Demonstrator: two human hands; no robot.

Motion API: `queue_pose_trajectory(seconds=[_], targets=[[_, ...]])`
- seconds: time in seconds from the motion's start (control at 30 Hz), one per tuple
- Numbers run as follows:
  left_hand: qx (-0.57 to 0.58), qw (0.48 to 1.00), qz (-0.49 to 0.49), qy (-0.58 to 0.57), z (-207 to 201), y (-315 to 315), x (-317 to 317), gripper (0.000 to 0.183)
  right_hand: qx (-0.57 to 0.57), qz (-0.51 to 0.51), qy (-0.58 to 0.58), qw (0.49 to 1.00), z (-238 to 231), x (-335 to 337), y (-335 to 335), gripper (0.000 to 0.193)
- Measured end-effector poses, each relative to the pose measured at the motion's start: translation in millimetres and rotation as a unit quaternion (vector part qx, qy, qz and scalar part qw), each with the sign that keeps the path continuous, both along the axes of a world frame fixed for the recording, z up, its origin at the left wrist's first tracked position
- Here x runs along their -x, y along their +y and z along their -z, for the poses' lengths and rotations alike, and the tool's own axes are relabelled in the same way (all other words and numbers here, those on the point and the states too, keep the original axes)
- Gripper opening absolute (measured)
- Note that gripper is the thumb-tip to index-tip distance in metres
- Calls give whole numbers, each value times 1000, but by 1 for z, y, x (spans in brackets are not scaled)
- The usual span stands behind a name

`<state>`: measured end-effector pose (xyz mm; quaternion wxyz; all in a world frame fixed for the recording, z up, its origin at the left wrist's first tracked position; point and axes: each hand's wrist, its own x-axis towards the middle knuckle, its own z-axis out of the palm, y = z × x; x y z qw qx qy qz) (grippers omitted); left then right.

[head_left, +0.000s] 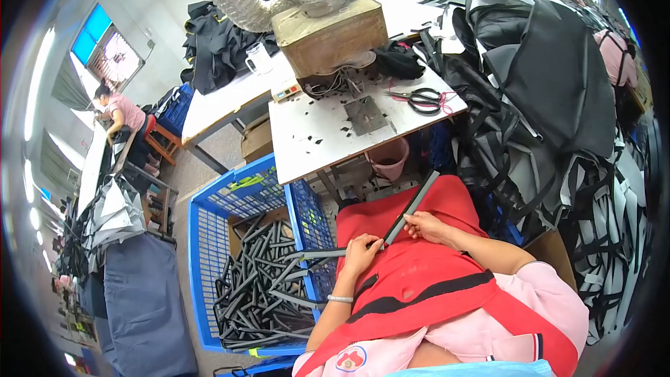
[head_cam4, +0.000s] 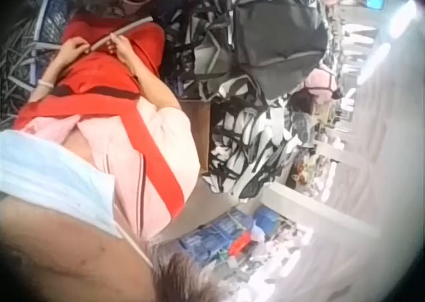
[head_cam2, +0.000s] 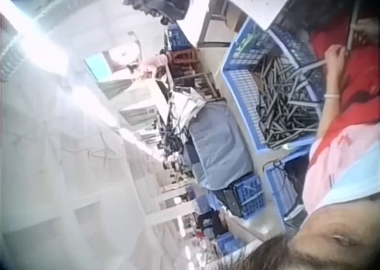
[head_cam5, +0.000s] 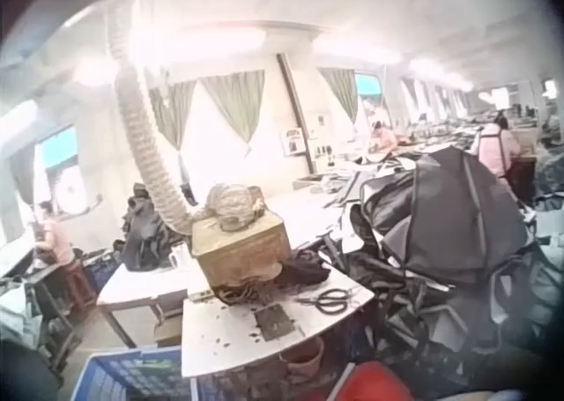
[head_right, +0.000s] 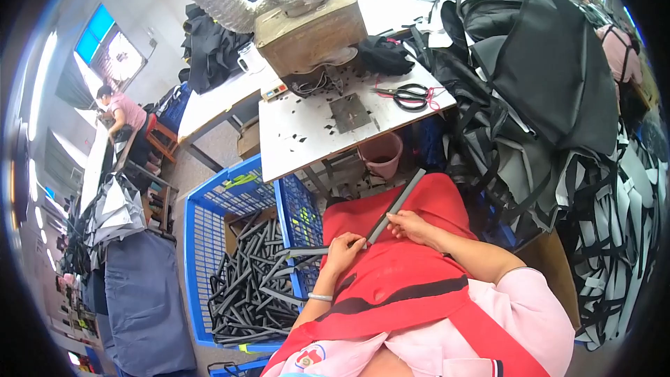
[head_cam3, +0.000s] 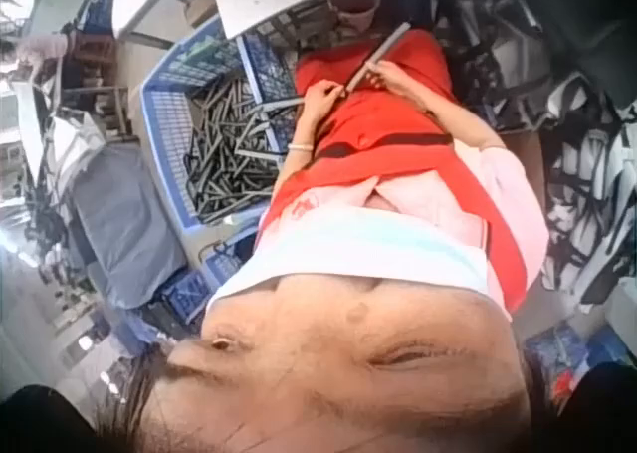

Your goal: Sewing segments of grey straps using an industrial sewing machine.

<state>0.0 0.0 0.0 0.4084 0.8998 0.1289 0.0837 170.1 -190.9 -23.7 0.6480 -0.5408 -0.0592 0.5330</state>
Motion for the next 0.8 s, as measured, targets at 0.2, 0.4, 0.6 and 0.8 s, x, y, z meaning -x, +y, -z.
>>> queue_pose_trajectory(seconds=[0.2, 0.4, 0.6, 0.8], targets=[[30, 999, -23, -6, -3, -4, -3, 25, 72, -7, 10, 997, 4, -7, -6, 30], [36, 999, 22, 3, -12, -6, -6, 25, 127, -189, -28, 973, -2, -11, -11, 39], [-39, 998, 48, 22, -11, -10, -8, 27, 71, -302, -350, 884, -7, 5, -15, 28], [5, 999, 4, 48, -7, -9, -13, 23, 11, -179, -413, 893, -29, 10, -4, 18]])
